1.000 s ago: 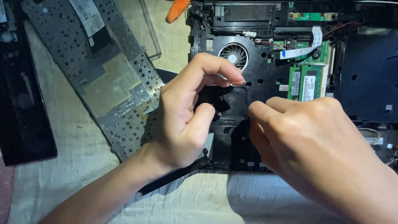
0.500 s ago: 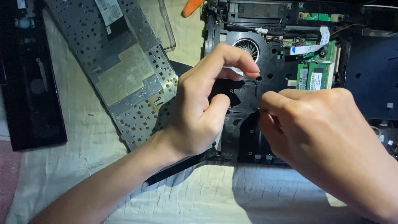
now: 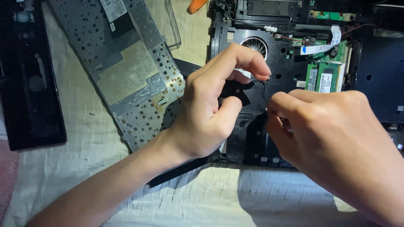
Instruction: Disassembling a laptop to access internal components and securing thin internal cables using a small plastic tool.
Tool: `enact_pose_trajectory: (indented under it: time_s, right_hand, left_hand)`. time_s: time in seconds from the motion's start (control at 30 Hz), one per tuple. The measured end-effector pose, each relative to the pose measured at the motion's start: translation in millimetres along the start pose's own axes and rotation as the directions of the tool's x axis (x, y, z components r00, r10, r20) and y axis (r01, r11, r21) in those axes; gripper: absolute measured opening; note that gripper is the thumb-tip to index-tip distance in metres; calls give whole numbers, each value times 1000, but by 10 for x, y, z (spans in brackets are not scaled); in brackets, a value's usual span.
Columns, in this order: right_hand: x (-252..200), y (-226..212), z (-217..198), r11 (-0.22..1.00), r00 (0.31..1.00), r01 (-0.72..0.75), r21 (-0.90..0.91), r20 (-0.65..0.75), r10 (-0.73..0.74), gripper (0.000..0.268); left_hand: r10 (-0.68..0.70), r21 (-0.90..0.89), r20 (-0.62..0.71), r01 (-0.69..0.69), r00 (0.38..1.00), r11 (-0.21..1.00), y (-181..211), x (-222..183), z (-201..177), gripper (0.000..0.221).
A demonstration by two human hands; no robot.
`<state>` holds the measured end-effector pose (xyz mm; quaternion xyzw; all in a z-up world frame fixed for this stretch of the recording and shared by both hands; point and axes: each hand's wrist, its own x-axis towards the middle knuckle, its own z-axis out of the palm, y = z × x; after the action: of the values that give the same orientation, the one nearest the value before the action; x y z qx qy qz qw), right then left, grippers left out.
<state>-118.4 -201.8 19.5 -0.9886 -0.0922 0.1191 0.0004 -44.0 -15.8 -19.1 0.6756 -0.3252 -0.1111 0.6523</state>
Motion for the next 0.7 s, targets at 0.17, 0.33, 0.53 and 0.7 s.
enact_pose_trajectory:
  time_s: [0.17,0.33,0.53,0.7]
  right_hand:
    - [2,61,-3,996,999,11,89,-40,-8,30]
    - [43,125,-116,984,994,83,159,-80,-71,25]
    - [53,186,-326,937,966,237,257,-164,-199,17]
    - [22,197,-377,878,938,332,345,-222,-267,11]
  left_hand:
    - [-14,-3,18,14,1000,1000,16,6,-4,42]
    - [-33,0,29,33,999,999,38,28,-27,38]
    - [-102,38,152,97,983,995,-3,149,-151,39]
    - [-230,77,349,217,909,973,65,268,-345,41]
